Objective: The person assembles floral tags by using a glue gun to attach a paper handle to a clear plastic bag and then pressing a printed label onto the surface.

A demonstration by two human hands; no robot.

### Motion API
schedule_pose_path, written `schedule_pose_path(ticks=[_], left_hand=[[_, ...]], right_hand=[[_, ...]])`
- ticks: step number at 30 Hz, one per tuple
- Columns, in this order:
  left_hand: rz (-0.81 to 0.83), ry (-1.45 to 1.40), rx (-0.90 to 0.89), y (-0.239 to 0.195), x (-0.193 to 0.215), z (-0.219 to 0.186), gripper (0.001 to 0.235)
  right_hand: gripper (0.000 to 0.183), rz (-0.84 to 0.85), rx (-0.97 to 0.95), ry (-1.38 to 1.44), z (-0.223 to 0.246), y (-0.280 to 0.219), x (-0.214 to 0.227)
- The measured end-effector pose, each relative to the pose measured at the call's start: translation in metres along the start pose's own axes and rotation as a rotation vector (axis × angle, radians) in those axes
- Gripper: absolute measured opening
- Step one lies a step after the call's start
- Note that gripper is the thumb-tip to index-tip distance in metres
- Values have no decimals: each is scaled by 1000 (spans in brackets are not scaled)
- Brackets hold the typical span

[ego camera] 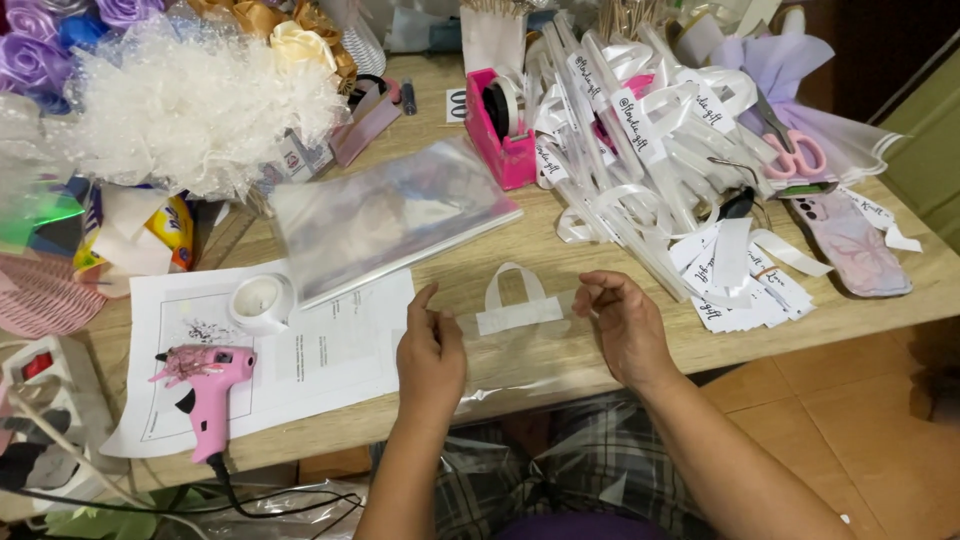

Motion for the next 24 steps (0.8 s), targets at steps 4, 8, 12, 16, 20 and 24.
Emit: schedule_pose_path(ticks=[4,8,12,16,20,24], left_hand=[[-4,-16,-7,-2,0,-2,45],[-14,-50,-30,1,-1,4,45],[-51,-90,-74,9,-2,26,44],[-79,-122,-82,9,-1,26,44],[-88,-154,-99,11,0,31,43],[-83,-129,-98,10,-1,34,45]], right_hand=[[57,-85,48,1,24,1,7],[29,-208,108,-106,77,22,24],[17,-300,72,-366,113,56,44],[18,-267,39,-552,101,94,84],[27,39,52,-1295,90,123,79],[33,201,16,-1883,60,138,75]])
Point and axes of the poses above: each hand's wrist, its own y-axis towards the middle knuckle, its own x-axis out of the back of the hand, z = x × y, the point moved 1 cm from there along y, towards the middle knuckle, and after that the axes turned 9 degrees about z, right-handed, at the moved point
